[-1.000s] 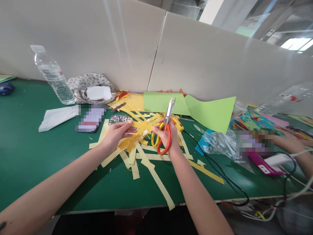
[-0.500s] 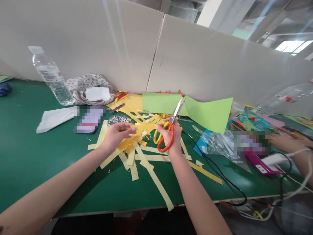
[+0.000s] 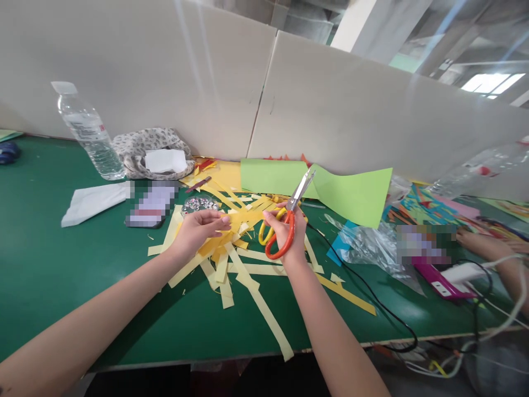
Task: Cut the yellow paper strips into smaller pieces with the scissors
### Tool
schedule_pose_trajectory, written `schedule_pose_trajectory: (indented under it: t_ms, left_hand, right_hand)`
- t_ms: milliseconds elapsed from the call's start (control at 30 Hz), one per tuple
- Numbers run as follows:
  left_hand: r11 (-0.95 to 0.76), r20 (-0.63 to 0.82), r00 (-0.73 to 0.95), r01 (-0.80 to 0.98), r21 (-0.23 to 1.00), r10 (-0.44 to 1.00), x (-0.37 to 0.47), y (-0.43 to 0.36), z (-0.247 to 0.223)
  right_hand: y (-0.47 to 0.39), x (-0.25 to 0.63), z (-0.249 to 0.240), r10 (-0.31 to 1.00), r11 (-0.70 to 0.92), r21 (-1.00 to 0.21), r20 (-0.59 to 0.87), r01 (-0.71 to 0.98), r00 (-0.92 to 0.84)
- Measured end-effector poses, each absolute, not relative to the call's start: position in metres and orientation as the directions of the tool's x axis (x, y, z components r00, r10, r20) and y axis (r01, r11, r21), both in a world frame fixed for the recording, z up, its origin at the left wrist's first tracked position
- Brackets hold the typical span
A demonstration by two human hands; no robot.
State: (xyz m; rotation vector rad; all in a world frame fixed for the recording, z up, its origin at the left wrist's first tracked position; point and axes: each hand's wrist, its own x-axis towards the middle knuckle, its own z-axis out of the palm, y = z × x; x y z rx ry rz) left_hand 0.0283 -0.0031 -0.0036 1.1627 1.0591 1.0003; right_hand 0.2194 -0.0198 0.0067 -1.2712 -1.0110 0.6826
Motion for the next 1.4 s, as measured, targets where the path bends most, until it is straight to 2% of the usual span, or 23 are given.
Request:
schedule_pose_trajectory:
  t_ms: [233, 500, 633, 800, 1033, 1200, 1400]
  left_hand:
    - [0.215, -0.187, 0.275, -0.078, 0.973, 0.943, 0.028, 0.0, -0.004]
    - [0.239, -0.271, 0.508, 0.13, 0.962, 0.818, 0.029, -0.005, 0.001]
    - [0.255, -0.249, 0.437, 0.046, 0.966, 0.864, 0.03, -0.007, 0.002]
    - [0.241, -0.209, 0.386, -0.036, 0.97, 0.899, 0.03, -0.007, -0.003]
    - [0.269, -0.242, 0.444, 0.001, 0.963, 0.863, 0.034, -0.012, 0.001]
    - [0.227, -0.234, 0.52, 0.08, 0.971, 0.821, 0.035, -0.014, 0.0]
    - [0.169, -0.176, 0.483, 0.06, 0.984, 0.858, 0.035, -0.013, -0.002]
  right_hand:
    - [-0.02, 0.218, 0.006, 0.864, 0.233, -0.968, 0.251, 0.095, 0.435]
    - [-0.018, 0.222, 0.006, 0.845, 0.25, -0.965, 0.26, 0.084, 0.467]
    - [-0.021, 0.218, 0.007, 0.865, 0.272, -0.961, 0.268, 0.051, 0.424]
    - [-0.027, 0.208, 0.007, 0.953, 0.189, -0.975, 0.211, 0.119, 0.216]
    - [-0.03, 0.202, 0.007, 0.973, 0.17, -0.982, 0.181, 0.087, 0.142]
    - [-0.033, 0.203, 0.011, 0.976, 0.184, -0.977, 0.195, 0.111, 0.093]
    - [-0.035, 0.202, 0.011, 0.986, 0.166, -0.974, 0.169, 0.152, 0.007]
